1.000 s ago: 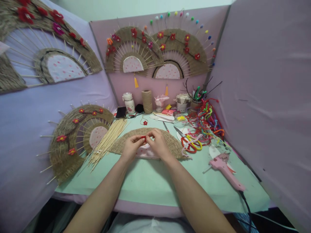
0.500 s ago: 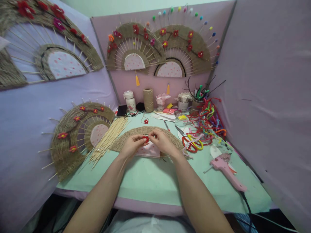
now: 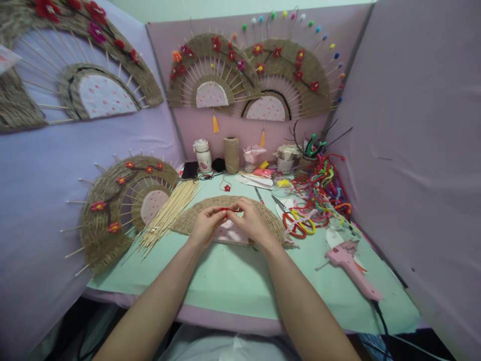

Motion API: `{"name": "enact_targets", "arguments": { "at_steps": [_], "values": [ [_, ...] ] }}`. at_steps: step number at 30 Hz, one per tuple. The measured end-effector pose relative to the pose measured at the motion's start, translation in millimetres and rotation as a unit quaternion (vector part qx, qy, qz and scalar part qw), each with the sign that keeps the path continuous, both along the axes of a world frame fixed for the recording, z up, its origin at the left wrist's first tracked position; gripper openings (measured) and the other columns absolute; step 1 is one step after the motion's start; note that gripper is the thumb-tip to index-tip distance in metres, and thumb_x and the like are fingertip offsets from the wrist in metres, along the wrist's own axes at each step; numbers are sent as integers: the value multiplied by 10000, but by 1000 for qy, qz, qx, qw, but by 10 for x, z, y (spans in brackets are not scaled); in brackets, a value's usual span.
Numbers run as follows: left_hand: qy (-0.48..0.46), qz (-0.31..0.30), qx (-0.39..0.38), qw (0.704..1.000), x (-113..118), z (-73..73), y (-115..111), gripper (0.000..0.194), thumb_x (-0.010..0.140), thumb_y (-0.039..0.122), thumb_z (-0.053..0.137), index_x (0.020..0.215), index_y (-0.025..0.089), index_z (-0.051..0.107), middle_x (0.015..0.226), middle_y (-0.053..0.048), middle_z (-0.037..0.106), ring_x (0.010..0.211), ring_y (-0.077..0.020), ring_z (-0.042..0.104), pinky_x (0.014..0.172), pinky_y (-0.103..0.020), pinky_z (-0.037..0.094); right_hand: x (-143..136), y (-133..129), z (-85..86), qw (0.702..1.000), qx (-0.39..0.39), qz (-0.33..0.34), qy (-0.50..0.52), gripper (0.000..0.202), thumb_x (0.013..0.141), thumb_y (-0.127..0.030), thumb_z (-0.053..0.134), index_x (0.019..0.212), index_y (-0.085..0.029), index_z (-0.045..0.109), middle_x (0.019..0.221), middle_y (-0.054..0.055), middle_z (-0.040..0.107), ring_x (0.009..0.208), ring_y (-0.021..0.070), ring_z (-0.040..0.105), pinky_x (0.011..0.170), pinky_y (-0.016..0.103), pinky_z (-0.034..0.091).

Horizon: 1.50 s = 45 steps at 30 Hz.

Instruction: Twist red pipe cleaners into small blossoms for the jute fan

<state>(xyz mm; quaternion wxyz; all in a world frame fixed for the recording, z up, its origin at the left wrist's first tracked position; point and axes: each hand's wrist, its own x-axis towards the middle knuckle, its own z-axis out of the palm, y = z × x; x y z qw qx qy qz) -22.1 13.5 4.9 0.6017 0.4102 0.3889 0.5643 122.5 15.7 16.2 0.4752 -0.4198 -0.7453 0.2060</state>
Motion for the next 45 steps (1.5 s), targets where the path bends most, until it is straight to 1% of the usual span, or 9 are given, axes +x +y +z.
{"name": "enact_targets", "arguments": {
  "at_steps": [4, 9, 14, 16, 19, 22, 28, 33, 45],
  "values": [
    [42, 10, 16, 999, 10, -7, 3, 204, 610, 244, 719, 760, 119, 661, 728, -49, 682, 678, -138, 636, 716, -283, 503, -23, 10, -30, 999, 18, -24, -25, 91, 788, -183, 517, 709, -183, 562, 762, 17, 570, 782, 158, 521, 727, 278, 390],
    [153, 64, 49, 985, 32, -73, 20, 130, 626, 217, 663, 711, 118, 657, 618, -38, 662, 586, -135, 616, 600, -248, 486, -118, -7, -123, 984, 73, -112, -119, 87, 776, -164, 526, 694, -189, 537, 763, 38, 560, 794, 192, 490, 722, 307, 377],
    [222, 100, 59, 968, 43, -129, 29, 87, 622, 195, 636, 672, 128, 657, 603, -31, 656, 564, -131, 608, 577, -242, 485, -218, -75, -135, 964, 96, -176, -176, 86, 771, -147, 517, 707, -180, 563, 778, 78, 572, 822, 228, 477, 717, 327, 378],
    [197, 88, 46, 975, 32, -117, 35, 97, 622, 208, 647, 673, 126, 657, 594, -29, 652, 563, -128, 608, 582, -241, 492, -215, -70, -132, 973, 72, -168, -140, 105, 778, -166, 510, 699, -178, 579, 771, 76, 589, 805, 222, 498, 713, 325, 385],
    [114, 49, -12, 992, 8, -77, 43, 161, 602, 238, 691, 703, 114, 665, 629, -49, 668, 595, -131, 625, 620, -246, 511, -168, -27, -128, 992, -25, -123, -18, 180, 816, -249, 475, 743, -174, 621, 765, 55, 634, 739, 191, 553, 674, 298, 409],
    [69, 34, -39, 996, -7, -50, 48, 206, 589, 256, 714, 724, 105, 681, 682, -76, 683, 643, -140, 639, 647, -247, 524, -116, 9, -116, 990, -72, -107, 64, 266, 846, -302, 425, 807, -178, 656, 827, 52, 673, 774, 183, 591, 692, 285, 422],
    [40, 50, -44, 997, -3, -48, 54, 174, 623, 249, 674, 722, 107, 690, 699, -71, 685, 650, -132, 641, 672, -245, 534, -112, 15, -113, 990, -61, -117, 54, 268, 823, -332, 460, 758, -171, 665, 792, 56, 674, 722, 174, 586, 665, 276, 425],
    [13, 44, -35, 998, 9, -56, 54, 159, 651, 235, 646, 718, 98, 690, 749, -84, 692, 693, -138, 648, 726, -263, 534, -136, 35, -155, 991, -57, -118, 38, 188, 763, -277, 522, 760, -170, 676, 759, 52, 681, 680, 167, 588, 649, 276, 439],
    [84, 38, 35, 995, 28, -51, 18, 210, 643, 204, 653, 828, 111, 689, 797, -88, 703, 746, -168, 658, 769, -322, 530, -160, 29, -173, 991, -65, -112, 38, 162, 732, -226, 539, 772, -167, 683, 758, 57, 690, 678, 169, 602, 645, 284, 454]
  ]
}}
